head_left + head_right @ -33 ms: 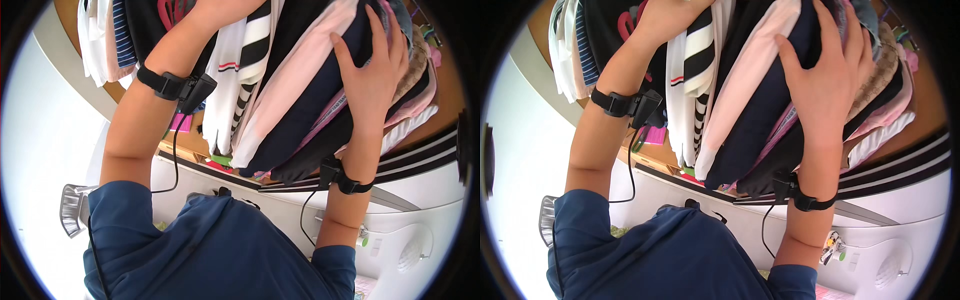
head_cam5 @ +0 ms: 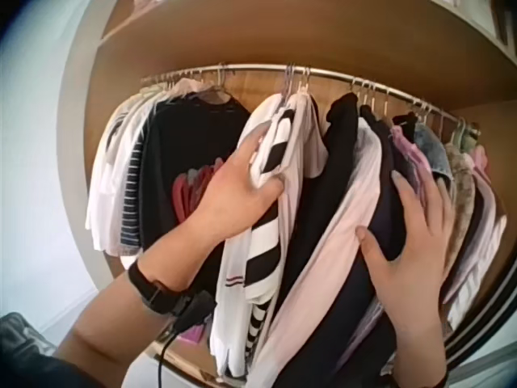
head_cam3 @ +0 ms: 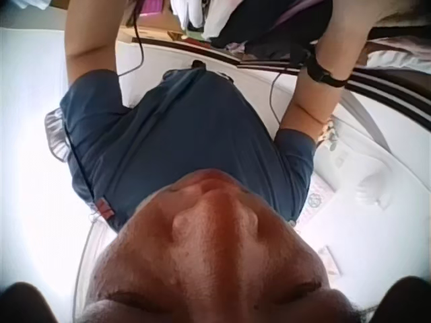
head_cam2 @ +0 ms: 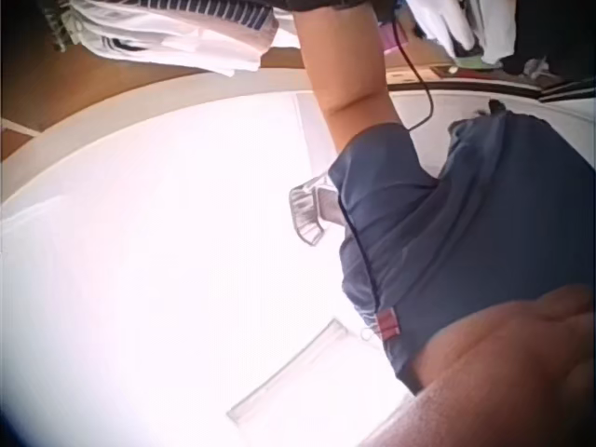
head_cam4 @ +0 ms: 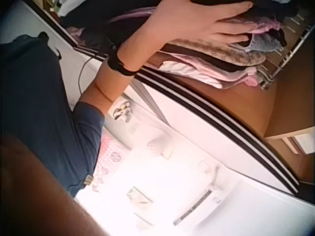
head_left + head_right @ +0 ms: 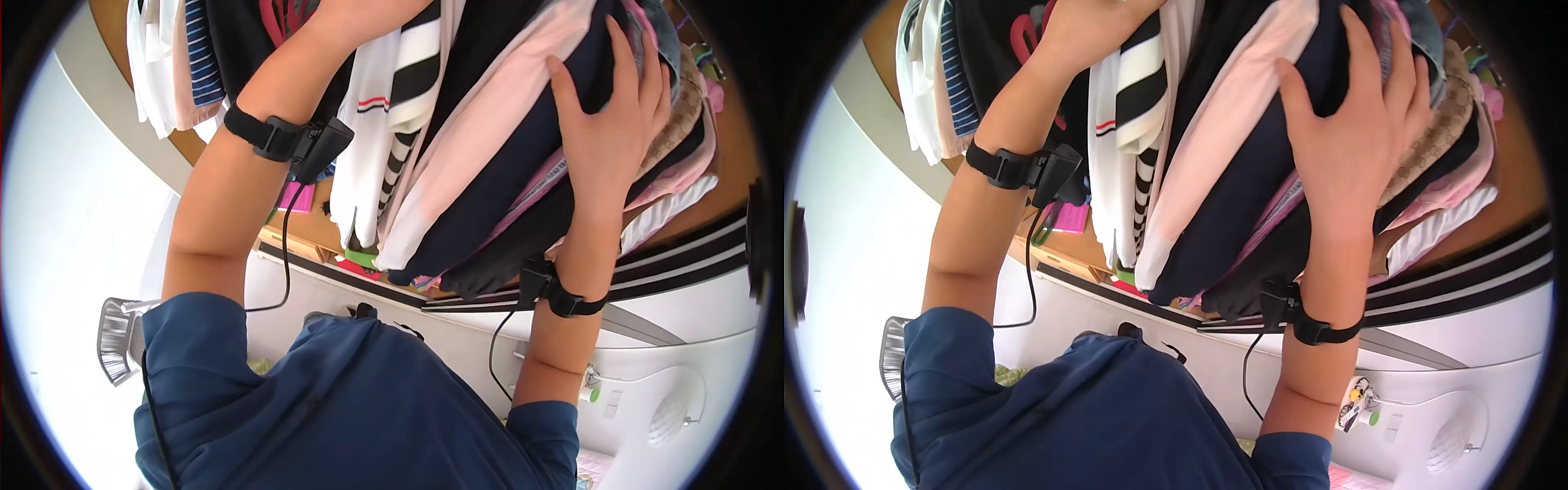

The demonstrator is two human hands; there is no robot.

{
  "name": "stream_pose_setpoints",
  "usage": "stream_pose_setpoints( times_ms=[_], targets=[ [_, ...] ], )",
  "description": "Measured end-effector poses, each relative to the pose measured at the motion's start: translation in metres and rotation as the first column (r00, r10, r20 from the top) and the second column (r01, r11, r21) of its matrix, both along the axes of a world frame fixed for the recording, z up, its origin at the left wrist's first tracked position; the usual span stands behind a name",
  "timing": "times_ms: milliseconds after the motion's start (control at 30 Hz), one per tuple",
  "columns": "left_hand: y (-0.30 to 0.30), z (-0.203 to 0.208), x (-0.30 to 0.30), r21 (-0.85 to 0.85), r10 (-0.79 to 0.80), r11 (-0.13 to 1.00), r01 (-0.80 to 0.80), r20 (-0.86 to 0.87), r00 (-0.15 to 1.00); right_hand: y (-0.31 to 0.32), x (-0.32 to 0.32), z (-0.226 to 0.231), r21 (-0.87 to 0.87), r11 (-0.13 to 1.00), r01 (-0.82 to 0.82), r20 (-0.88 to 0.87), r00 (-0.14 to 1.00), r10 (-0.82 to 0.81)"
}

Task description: Sort and hang clothes from a pile on a bed into a wardrobe.

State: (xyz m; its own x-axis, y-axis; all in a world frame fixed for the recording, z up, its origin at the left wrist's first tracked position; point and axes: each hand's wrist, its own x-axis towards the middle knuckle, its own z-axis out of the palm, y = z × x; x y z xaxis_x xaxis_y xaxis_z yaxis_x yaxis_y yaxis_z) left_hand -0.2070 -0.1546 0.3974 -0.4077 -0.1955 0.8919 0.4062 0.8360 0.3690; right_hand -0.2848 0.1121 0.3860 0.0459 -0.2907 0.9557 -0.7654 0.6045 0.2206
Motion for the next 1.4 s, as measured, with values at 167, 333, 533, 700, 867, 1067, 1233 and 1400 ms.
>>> stream_pose_setpoints(
  times_ms=[167, 333, 533, 700, 867, 1067, 1233, 1400],
  targets=[
    [-0.024, -0.075, 0.000, 0.150, 0.161, 0.971, -0.186, 0.166, 0.973, 0.002, -0.015, -0.067, -0.031, 0.991, 0.133, 0.227, 0.966, -0.123],
    [-0.038, -0.195, 0.013, 0.284, -0.055, 0.959, 0.010, 0.150, 0.987, -0.002, 0.026, -0.125, -0.043, 0.969, 0.242, 0.491, 0.850, -0.190],
    [-0.028, -0.284, 0.029, 0.454, -0.208, 0.891, -0.008, 0.423, 0.882, 0.001, 0.038, -0.187, 0.001, 0.955, 0.295, 0.597, 0.766, -0.237],
    [-0.042, -0.337, 0.047, 0.388, -0.213, 0.917, -0.099, 0.682, 0.699, 0.011, 0.055, -0.228, 0.069, 0.926, 0.371, 0.640, 0.696, -0.326],
    [-0.065, -0.397, 0.060, 0.286, -0.196, 0.954, -0.089, 0.821, 0.536, 0.018, 0.068, -0.252, -0.041, 0.959, 0.281, 0.803, 0.580, -0.136],
    [-0.045, -0.355, 0.094, 0.361, -0.269, 0.932, -0.045, 0.767, 0.582, 0.028, 0.074, -0.240, -0.145, 0.962, 0.230, 0.868, 0.497, 0.012],
    [-0.045, -0.347, 0.131, 0.449, -0.288, 0.890, -0.079, 0.688, 0.667, 0.016, 0.090, -0.235, -0.216, 0.955, 0.201, 0.872, 0.479, 0.097],
    [-0.057, -0.316, 0.165, 0.556, -0.331, 0.825, -0.103, 0.623, 0.708, 0.005, 0.094, -0.251, -0.240, 0.950, 0.199, 0.802, 0.592, 0.078]
  ],
)
